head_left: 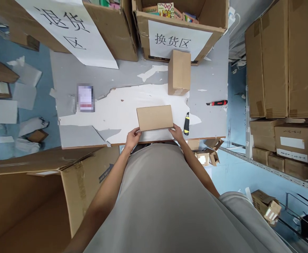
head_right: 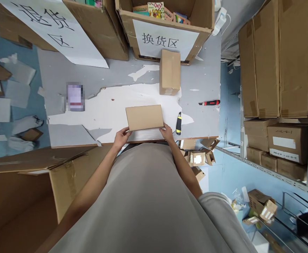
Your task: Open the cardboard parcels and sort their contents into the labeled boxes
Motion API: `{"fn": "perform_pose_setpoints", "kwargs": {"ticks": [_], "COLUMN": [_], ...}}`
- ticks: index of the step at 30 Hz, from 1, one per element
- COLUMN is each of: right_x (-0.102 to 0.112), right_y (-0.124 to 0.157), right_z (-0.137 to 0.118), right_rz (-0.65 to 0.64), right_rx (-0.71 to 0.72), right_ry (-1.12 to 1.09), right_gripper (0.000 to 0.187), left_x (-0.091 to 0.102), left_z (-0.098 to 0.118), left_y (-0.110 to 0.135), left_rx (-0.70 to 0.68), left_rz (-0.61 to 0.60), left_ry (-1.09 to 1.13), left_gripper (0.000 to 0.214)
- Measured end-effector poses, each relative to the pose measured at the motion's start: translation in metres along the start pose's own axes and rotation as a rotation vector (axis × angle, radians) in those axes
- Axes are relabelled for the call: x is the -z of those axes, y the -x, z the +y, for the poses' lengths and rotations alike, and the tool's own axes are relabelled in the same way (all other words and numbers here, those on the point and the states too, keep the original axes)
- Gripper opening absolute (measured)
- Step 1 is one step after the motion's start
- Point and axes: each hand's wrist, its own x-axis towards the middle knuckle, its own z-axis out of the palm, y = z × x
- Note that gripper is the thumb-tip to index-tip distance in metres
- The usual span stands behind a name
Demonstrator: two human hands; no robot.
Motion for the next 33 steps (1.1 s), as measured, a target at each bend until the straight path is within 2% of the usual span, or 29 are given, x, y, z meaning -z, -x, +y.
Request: {"fn": "perform_pose_setpoints", "kwargs": {"ticks": [4,8,12,15,18,21,25,28,30,33], "right_x": [-0.005,0.0,0.013,0.02,0.02,0.016,0.014,0.014,0.013,0.011], "right_y": [0.0,0.015,0.027,0.026,0.022,0.019,0.018,0.017,0.016,0.014], "right_z": [-0.014,-0.028,-0.047,-0.058,-0.062,-0.06,-0.057,-0.053,-0.047,-0.032], "right_rz": [-0.002,0.015,0.168,0.262,0.261,0.207,0.119,0.056,0.029,0.028], "right_rx": [-0.098,-0.044,0.064,0.051,0.054,0.066,0.058,0.071,0.084,0.055], "right_ry": [-0.02,-0.058,-0.082,-0.036,0.012,0.069,0.157,0.132,0.091,-0.019], "right_gripper": [0.058,0.059,0.069,0.072,0.067,0.068,0.072,0.075,0.077,0.08], "left_x": [-0.003,0.002,0.007,0.007,0.007,0.01,0.015,0.013,0.011,0.009], "left_z": [0.009,0.027,0.053,0.065,0.062,0.052,0.045,0.045,0.042,0.032], "left_y": [0.003,0.014,0.026,0.028,0.019,0.007,-0.004,-0.006,-0.005,-0.006], "left_rx": [0.006,-0.122,-0.301,-0.312,-0.253,-0.206,-0.239,-0.273,-0.267,-0.19], "left_rz": [0.021,0.085,0.147,0.211,0.241,0.241,0.185,0.151,0.129,0.094], "left_ry": [0.022,0.064,0.059,-0.008,-0.075,-0.115,-0.189,-0.222,-0.186,0.0], "left_gripper": [0.058,0.053,0.056,0.054,0.048,0.049,0.05,0.05,0.052,0.06]}}
